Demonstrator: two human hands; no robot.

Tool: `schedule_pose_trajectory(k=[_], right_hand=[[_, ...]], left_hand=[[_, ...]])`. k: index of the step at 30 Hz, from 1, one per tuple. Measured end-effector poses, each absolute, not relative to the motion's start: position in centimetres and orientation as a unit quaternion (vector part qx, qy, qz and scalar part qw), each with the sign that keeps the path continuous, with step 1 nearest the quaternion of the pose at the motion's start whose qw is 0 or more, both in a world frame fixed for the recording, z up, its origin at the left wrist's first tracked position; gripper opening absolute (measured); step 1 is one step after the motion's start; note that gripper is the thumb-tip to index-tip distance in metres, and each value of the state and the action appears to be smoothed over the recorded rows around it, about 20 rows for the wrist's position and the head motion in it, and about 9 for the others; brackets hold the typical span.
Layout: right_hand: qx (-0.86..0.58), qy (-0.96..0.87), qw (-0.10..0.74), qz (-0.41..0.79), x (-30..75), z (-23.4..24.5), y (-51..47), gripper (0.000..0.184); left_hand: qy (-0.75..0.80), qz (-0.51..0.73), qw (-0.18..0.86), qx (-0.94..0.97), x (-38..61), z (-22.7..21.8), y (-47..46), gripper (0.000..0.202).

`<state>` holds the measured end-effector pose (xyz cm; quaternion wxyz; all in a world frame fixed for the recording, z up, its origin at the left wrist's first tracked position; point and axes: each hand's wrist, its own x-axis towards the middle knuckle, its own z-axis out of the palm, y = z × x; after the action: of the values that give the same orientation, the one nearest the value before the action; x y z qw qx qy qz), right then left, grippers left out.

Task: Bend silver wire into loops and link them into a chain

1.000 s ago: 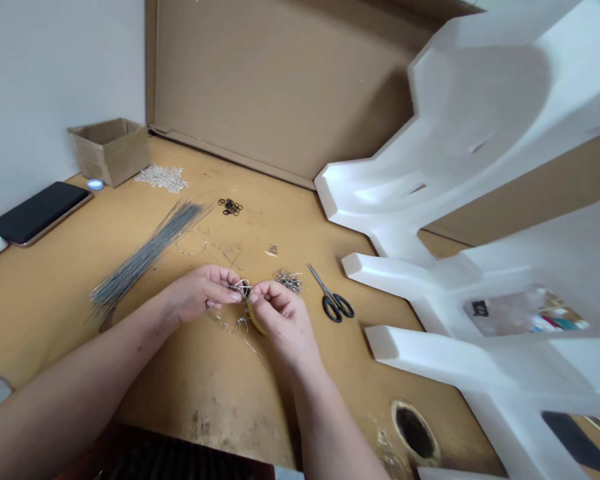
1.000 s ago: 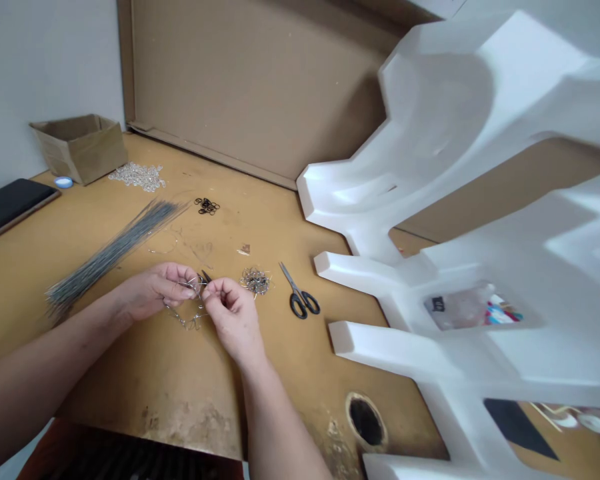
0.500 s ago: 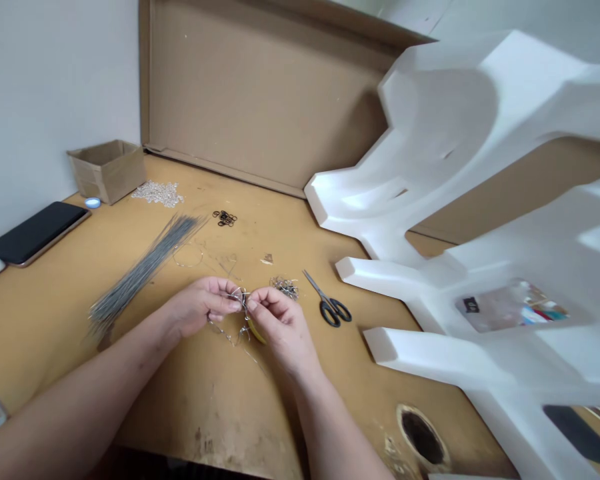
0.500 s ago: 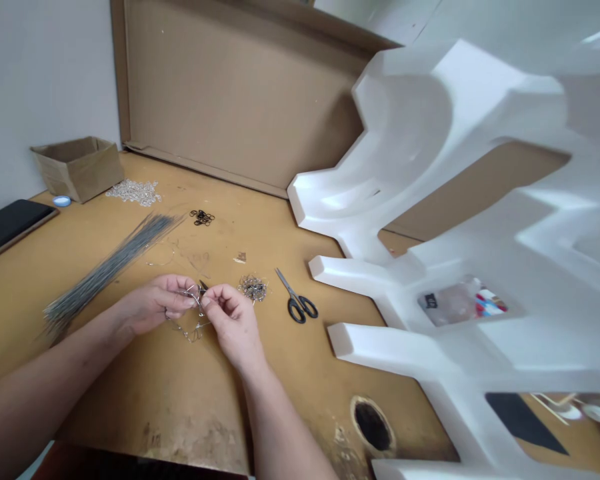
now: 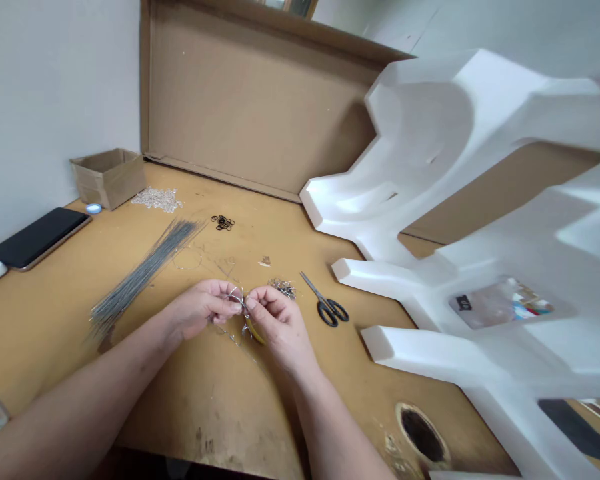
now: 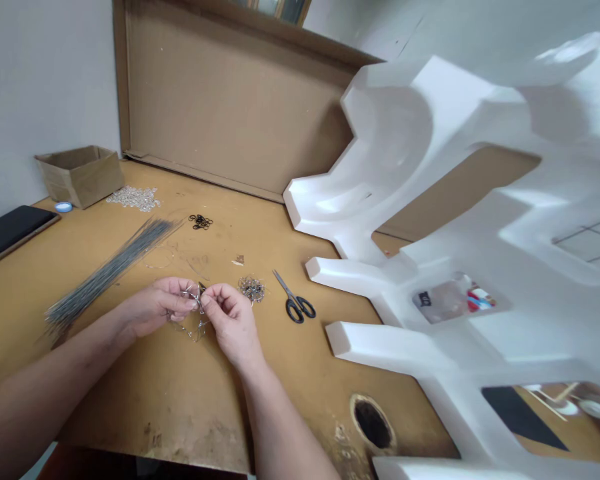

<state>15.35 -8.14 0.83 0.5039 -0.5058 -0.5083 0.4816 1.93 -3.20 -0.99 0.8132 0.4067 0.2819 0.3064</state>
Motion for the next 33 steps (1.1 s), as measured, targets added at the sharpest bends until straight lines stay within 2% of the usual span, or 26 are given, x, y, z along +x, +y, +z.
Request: schedule_pose_trajectory(k=[13, 18, 25, 33], right_hand=[[-0.498, -0.508, 0.505, 0.489, 15.4, 0.3, -7.8, 0.023], [-0.531, -0.528, 0.521, 0.410, 15.4, 0.7, -8.0, 0.019], [-0.570, -0.608, 0.450, 0.322, 15.3, 1.6, -8.3, 0.018], [-0.562, -0.643, 0.453, 0.255, 15.2, 1.1, -8.1, 0.017]], left_hand=[[0.271, 0.299, 0.815, 0.415, 1.9, -1.3, -3.2, 0.021], [0.277, 0.320, 0.812, 0.401, 1.9, -1.1, -3.2, 0.024], [0.295, 0.340, 0.813, 0.370, 2.1, -0.8, -3.2, 0.026], [0.298, 0.346, 0.811, 0.366, 2.2, -0.7, -3.4, 0.022]])
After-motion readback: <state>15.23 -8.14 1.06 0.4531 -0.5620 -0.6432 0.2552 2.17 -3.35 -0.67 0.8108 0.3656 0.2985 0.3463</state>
